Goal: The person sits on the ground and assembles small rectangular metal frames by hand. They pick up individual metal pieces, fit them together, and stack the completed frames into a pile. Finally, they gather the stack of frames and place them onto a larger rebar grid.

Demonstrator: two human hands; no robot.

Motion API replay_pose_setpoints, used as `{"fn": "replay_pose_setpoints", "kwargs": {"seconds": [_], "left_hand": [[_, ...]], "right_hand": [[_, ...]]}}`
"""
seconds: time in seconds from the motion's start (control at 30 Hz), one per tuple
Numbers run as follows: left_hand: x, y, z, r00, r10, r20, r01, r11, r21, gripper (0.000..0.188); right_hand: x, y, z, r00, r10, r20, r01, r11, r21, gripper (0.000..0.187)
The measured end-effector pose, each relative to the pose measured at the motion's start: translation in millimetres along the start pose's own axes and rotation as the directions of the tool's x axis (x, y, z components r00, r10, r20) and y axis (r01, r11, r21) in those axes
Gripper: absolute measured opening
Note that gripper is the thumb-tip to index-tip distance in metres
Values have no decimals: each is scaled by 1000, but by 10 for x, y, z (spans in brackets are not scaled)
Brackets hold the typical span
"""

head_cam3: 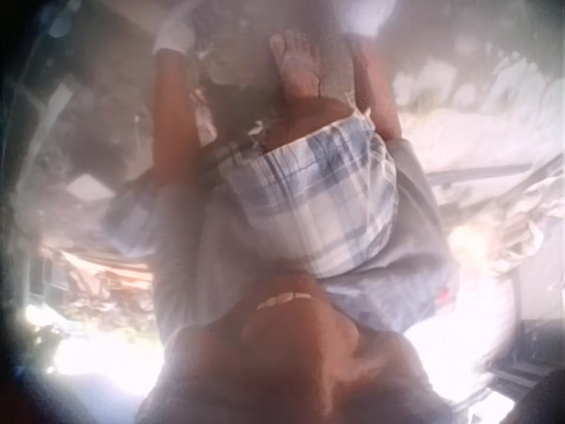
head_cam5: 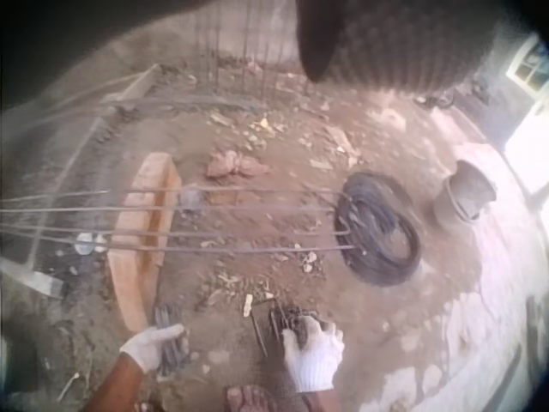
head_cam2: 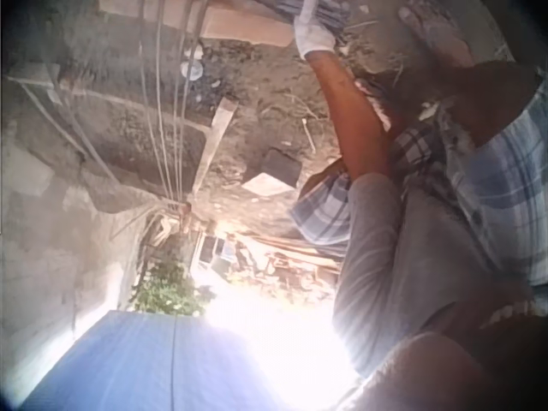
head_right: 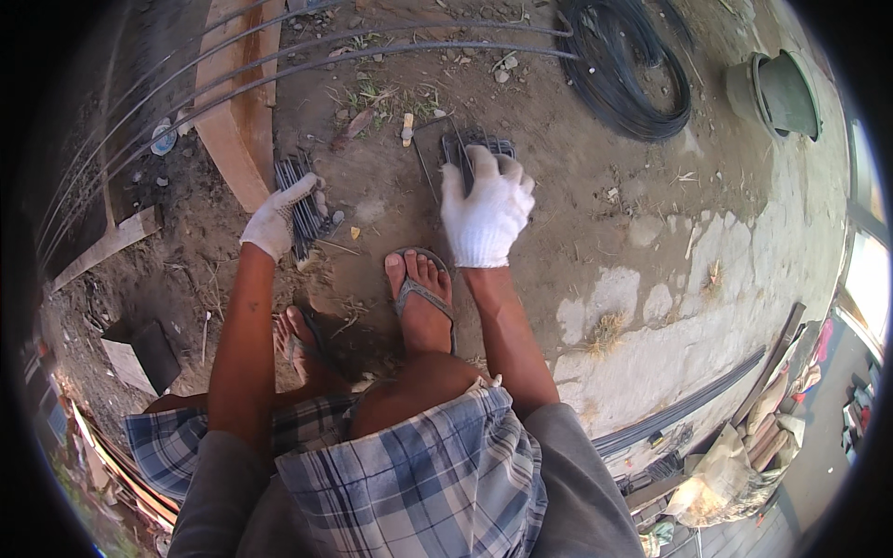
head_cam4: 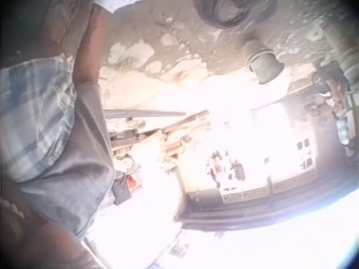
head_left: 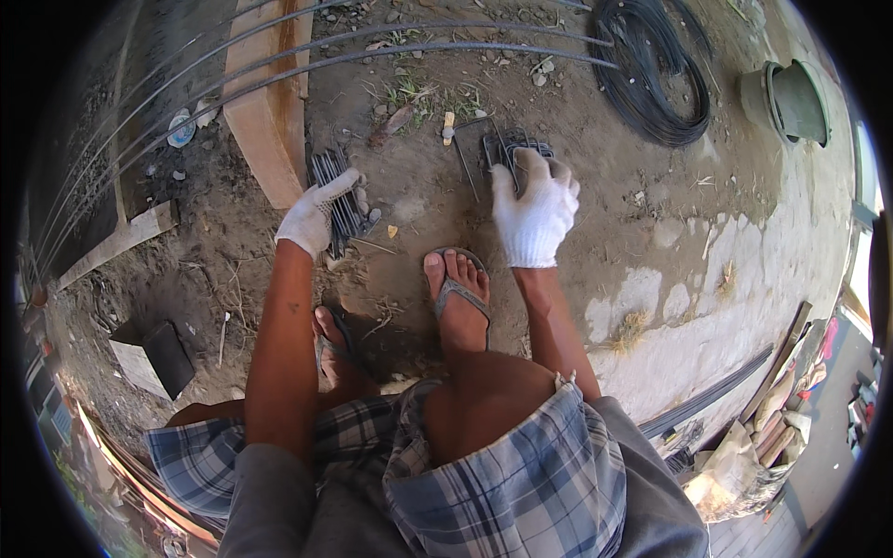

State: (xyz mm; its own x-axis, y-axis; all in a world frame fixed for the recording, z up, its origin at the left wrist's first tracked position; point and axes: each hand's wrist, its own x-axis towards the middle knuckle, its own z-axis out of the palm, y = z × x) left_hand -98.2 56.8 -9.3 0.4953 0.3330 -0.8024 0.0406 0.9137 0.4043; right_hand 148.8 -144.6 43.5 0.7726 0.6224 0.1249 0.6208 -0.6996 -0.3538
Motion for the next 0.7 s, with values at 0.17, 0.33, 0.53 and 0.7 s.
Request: {"fn": "replay_pose_setpoints", "kwargs": {"seconds": [0.17, 0.33, 0.53, 0.7], "left_hand": [[29, -13, 182, 1000, -29, -6, 29, 999, 15, 22], [77, -3, 83, 999, -44, -21, 45, 997, 61, 17], [57, -35, 125, 1000, -7, -29, 8, 999, 47, 21], [140, -73, 158, 1000, -12, -11, 14, 986, 167, 28]], "right_hand": [[341, 610, 86, 992, 2, 128, -20, 989, 144, 23], [446, 406, 195, 920, 17, 390, 51, 985, -163, 28], [258, 525, 40, 932, 69, 357, 16, 973, -229, 32], [-53, 960, -106, 936, 176, 304, -118, 973, -198, 31]]}}
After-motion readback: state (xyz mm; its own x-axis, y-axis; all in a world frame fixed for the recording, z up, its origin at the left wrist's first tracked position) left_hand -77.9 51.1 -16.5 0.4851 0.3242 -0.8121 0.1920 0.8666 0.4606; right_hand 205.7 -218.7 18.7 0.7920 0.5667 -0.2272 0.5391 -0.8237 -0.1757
